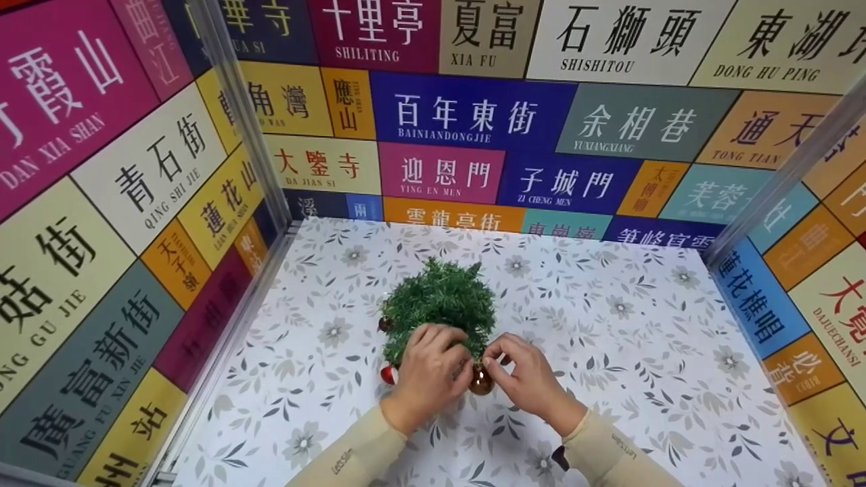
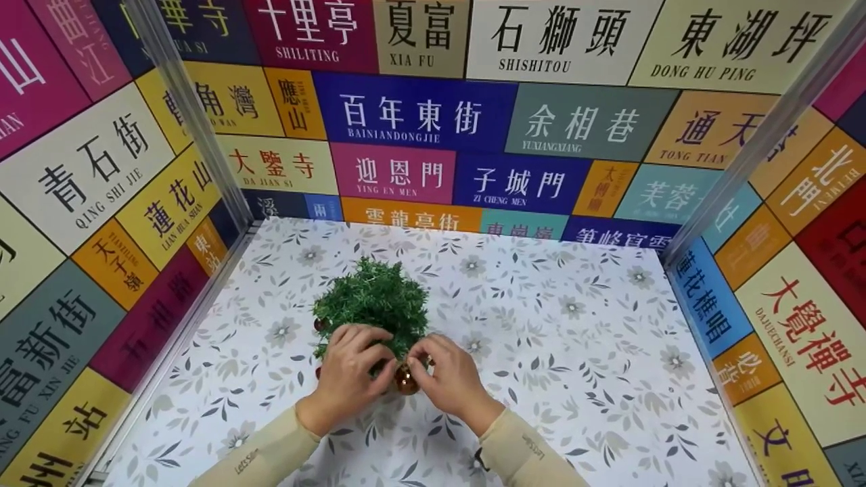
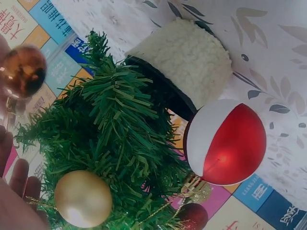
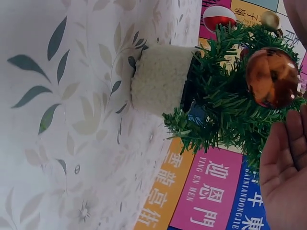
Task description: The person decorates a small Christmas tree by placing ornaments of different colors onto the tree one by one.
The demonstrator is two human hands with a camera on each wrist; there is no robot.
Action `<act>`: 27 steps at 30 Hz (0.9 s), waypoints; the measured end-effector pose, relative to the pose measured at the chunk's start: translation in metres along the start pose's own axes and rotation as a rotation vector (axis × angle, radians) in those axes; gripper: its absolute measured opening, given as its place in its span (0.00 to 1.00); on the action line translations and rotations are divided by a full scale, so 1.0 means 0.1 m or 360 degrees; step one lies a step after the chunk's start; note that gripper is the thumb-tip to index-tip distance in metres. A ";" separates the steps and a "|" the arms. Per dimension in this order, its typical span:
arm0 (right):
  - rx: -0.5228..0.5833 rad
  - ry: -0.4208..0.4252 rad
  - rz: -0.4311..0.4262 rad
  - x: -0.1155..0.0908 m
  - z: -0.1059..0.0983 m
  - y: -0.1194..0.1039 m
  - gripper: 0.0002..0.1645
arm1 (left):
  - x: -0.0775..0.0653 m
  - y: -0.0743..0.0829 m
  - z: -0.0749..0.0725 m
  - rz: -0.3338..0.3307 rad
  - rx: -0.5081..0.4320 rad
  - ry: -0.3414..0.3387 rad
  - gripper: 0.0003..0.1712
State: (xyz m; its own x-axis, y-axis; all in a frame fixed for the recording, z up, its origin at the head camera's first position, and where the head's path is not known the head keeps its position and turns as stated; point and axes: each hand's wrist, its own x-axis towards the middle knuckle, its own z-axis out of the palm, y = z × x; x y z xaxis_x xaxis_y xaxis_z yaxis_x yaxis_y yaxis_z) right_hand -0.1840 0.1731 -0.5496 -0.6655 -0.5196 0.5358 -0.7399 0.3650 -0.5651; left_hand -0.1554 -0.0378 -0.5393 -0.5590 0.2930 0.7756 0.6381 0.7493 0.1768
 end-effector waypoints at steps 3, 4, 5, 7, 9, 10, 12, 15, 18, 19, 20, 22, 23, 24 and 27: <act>0.0032 0.0024 0.0070 0.00 0.02 0.01 0.07 | 0.02 0.00 0.02 -0.0001 0.0024 0.0018 0.05; 0.0043 0.0034 0.0083 0.01 0.03 0.01 0.06 | 0.03 0.00 0.02 -0.0003 0.0036 0.0024 0.05; 0.0052 0.0046 0.0094 0.01 0.03 0.02 0.06 | 0.04 0.00 0.03 -0.0006 0.0044 0.0031 0.05; 0.0065 0.0063 0.0114 0.03 0.04 0.02 0.06 | 0.05 0.00 0.04 -0.0013 0.0061 0.0039 0.05; 0.0079 0.0079 0.0131 0.04 0.04 0.02 0.06 | 0.06 0.00 0.05 -0.0021 0.0065 0.0050 0.05; 0.0091 0.0084 0.0137 0.05 0.05 0.03 0.06 | 0.07 0.00 0.05 -0.0027 0.0058 0.0052 0.05; 0.0104 0.0091 0.0155 0.06 0.05 0.03 0.05 | 0.08 0.00 0.06 -0.0034 0.0043 0.0060 0.05; 0.0136 0.0098 0.0176 0.08 0.07 0.04 0.05 | 0.10 -0.01 0.07 -0.0048 0.0006 0.0078 0.06; 0.0157 0.0109 0.0197 0.09 0.09 0.06 0.05 | 0.11 -0.01 0.08 -0.0068 -0.0019 0.0096 0.07; 0.0171 0.0111 0.0209 0.10 0.10 0.06 0.06 | 0.12 -0.01 0.08 -0.0072 -0.0025 0.0109 0.08; 0.0195 0.0114 0.0217 0.11 0.10 0.06 0.06 | 0.12 -0.01 0.09 -0.0076 -0.0027 0.0121 0.08; 0.0239 0.0117 0.0241 0.12 0.12 0.07 0.06 | 0.13 -0.02 0.11 -0.0084 -0.0026 0.0142 0.08; 0.0264 0.0119 0.0252 0.13 0.12 0.07 0.07 | 0.13 -0.02 0.11 -0.0084 -0.0025 0.0149 0.08; 0.0290 0.0119 0.0264 0.13 0.13 0.07 0.07 | 0.13 -0.02 0.12 -0.0084 -0.0020 0.0155 0.08; 0.0335 0.0120 0.0282 0.15 0.13 0.07 0.08 | 0.13 -0.03 0.13 -0.0088 0.0009 0.0143 0.08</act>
State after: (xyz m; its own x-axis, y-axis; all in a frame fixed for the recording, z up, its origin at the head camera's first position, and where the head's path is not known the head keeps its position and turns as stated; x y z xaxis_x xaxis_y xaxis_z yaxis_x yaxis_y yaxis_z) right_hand -0.1980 0.1580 -0.5543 -0.7941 -0.3999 0.4577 -0.5798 0.2725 -0.7678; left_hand -0.1716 -0.0289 -0.5371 -0.5434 0.1968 0.8160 0.6045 0.7663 0.2178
